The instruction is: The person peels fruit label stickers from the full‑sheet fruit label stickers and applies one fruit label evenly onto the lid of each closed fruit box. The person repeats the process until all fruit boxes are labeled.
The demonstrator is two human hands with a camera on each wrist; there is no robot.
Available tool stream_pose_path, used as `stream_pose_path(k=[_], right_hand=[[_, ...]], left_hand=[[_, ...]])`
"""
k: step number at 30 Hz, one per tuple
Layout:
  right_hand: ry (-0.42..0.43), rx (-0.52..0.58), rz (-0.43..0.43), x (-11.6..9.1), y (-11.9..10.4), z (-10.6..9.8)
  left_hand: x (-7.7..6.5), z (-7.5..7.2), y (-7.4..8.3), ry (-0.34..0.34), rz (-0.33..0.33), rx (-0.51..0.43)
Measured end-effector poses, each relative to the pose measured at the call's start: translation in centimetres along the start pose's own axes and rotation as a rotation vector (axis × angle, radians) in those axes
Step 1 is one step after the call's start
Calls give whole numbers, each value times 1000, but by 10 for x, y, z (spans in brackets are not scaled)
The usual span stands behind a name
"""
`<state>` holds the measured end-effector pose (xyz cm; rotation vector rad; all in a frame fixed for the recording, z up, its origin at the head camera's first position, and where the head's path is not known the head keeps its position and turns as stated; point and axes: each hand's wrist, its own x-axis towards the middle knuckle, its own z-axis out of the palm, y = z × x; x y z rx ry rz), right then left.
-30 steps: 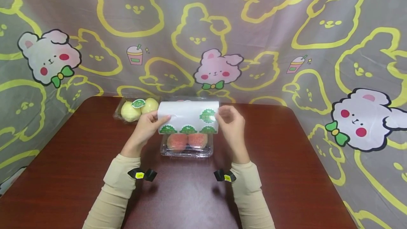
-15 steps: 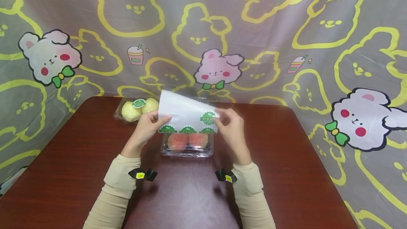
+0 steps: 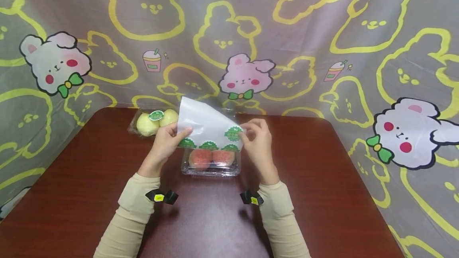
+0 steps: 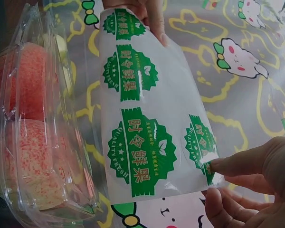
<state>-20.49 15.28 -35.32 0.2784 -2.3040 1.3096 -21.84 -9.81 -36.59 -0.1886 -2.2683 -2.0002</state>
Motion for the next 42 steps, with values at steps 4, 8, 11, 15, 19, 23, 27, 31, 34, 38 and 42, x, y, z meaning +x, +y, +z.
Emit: stream_pose_path(k=[4,8,11,15,19,23,27,31,34,38,42], right_hand=[[26,-28,-44,0,0,3],[43,-47,-82,1,1,5],[58,-37,-106,1,3,7],[79,-27,-143,2,7,8],[94,-4,-173,2,11,9],[113,47,-196,3,14,9],[117,80,-210,3,15,8],[119,113,-233,4,16,8],[128,150,-265,5,16,9],[149,189,-307,5,17,10],[202,173,-342,7,18,12]], left_hand=[[0,0,1,16,0,-6],[0,1,2,32,-4,-7],[0,1,2,44,-13,-9],[1,0,1,49,-35,-20],[1,0,1,49,-55,-52],[2,0,0,42,-63,-82],[2,-1,1,32,-72,-99],[2,-1,2,34,-91,-113],[2,-1,3,38,-103,-121],[1,0,4,41,-107,-128],[1,1,5,45,-106,-132]])
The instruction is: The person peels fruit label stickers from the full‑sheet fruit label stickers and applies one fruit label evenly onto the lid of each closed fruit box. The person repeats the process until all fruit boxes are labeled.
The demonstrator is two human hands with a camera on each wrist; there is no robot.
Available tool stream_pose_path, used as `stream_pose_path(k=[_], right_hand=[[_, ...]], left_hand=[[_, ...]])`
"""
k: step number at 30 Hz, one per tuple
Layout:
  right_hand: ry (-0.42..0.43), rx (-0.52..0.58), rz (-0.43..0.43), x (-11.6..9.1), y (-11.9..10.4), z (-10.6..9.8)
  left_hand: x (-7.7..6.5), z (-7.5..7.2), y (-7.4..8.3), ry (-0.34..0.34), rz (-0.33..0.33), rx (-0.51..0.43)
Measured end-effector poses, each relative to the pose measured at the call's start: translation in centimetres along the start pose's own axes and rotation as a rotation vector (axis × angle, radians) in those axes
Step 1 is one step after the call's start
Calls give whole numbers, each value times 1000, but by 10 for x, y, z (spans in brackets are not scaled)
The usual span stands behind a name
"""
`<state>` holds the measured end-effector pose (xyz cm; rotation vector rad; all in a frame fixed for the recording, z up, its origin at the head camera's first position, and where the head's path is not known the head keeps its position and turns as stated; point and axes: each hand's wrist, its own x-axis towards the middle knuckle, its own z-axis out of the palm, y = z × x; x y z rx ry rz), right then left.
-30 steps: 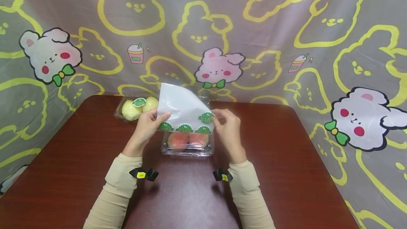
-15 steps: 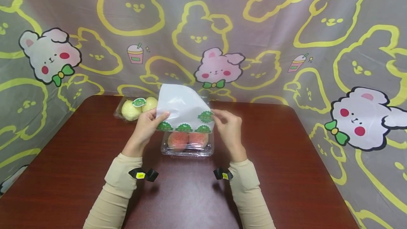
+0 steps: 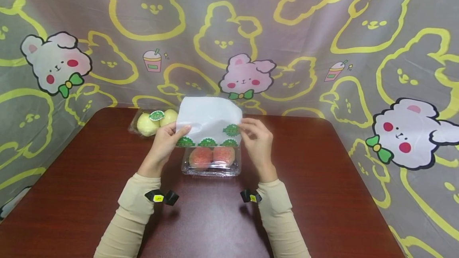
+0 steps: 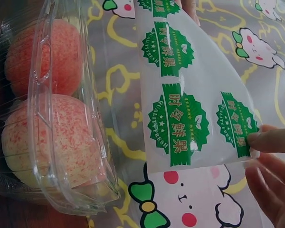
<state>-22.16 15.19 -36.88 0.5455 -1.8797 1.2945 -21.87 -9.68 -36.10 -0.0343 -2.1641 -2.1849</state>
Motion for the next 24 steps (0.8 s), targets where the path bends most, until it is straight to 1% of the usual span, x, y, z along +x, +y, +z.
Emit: stream_pose_path(k=[3,6,17,24], right_hand=[[32,-35,-19,0,1,1],[38,-54,-21,-1,1,2],[-9,-71,-45,-3,2,3],[-53,-46,-40,-3,3,2]], left_hand=[[0,1,0,0,0,-7],[0,3,0,4,1,-13],[0,4,0,28,-29,-28],[1,2,0,38,-39,-38]])
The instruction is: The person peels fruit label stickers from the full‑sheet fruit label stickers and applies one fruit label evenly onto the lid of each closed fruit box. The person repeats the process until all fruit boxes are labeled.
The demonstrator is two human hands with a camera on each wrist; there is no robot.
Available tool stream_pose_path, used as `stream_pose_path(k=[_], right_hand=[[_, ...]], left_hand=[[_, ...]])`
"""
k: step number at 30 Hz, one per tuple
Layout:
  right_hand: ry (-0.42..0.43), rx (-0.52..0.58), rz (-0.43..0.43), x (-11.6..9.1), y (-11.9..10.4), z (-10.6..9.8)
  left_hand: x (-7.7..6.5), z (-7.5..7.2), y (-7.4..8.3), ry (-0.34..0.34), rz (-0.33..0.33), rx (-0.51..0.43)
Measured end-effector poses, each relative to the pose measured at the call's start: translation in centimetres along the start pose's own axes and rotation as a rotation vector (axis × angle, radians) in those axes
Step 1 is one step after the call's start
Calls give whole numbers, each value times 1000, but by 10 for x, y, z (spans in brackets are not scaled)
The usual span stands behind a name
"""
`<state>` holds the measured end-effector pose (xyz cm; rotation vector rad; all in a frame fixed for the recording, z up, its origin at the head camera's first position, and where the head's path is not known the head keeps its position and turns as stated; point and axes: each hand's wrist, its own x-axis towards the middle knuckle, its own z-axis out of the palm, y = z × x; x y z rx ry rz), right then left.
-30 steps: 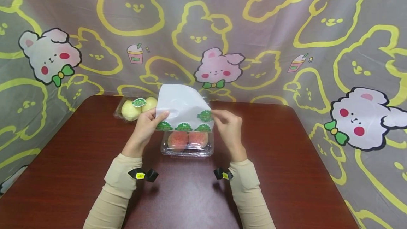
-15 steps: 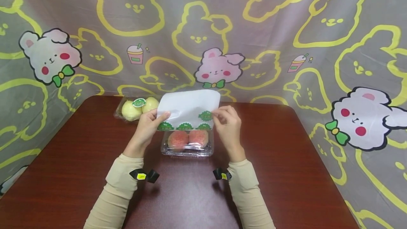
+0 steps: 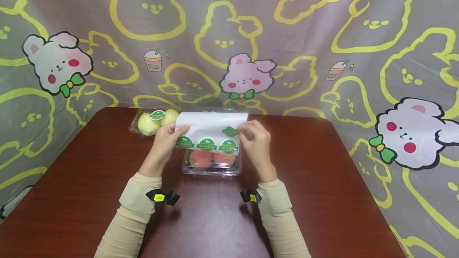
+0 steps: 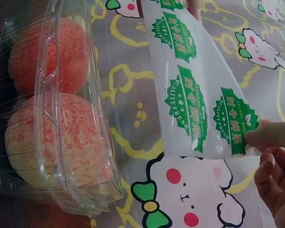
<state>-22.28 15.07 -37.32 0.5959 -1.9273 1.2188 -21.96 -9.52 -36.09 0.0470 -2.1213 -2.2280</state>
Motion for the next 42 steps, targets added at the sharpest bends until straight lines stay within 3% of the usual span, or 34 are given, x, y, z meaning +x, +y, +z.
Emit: stream_pose_path(k=[21,42], right_hand=[[-96,109,15,-1,-3,-1],[-172,176,16,-1,-2,0]], left_hand=[[0,-11,1,-9,11,-4],[6,-12,0,74,-9,-30]])
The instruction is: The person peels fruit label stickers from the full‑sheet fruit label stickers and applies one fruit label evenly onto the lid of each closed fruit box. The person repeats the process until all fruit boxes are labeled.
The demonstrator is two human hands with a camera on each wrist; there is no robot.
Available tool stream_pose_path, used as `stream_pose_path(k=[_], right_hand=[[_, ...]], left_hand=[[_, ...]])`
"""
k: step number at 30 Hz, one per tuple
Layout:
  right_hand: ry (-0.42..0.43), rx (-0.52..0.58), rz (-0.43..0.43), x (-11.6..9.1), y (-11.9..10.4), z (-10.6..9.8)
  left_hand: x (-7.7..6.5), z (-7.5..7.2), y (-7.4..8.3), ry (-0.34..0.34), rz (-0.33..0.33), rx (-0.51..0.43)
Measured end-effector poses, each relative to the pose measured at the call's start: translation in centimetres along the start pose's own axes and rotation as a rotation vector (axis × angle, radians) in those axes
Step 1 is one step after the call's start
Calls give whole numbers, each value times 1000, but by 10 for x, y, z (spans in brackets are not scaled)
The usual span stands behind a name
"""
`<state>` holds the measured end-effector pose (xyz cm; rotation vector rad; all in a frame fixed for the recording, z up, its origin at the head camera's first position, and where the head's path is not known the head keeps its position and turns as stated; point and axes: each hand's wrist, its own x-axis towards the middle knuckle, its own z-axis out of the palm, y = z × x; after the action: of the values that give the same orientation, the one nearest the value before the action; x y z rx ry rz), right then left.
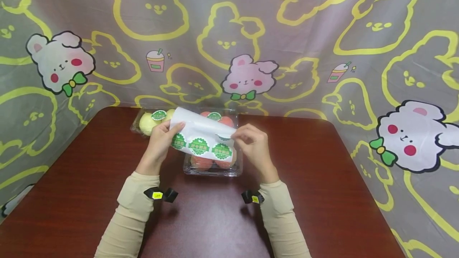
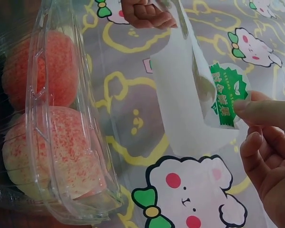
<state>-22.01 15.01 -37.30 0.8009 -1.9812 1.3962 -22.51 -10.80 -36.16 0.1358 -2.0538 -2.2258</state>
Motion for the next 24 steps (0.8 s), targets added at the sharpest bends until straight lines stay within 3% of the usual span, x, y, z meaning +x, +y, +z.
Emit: stream_pose_path(k=[24], right_hand=[[-87,118,-28,1,0,-8]], left_hand=[[3,-3,-2,53,7,13]])
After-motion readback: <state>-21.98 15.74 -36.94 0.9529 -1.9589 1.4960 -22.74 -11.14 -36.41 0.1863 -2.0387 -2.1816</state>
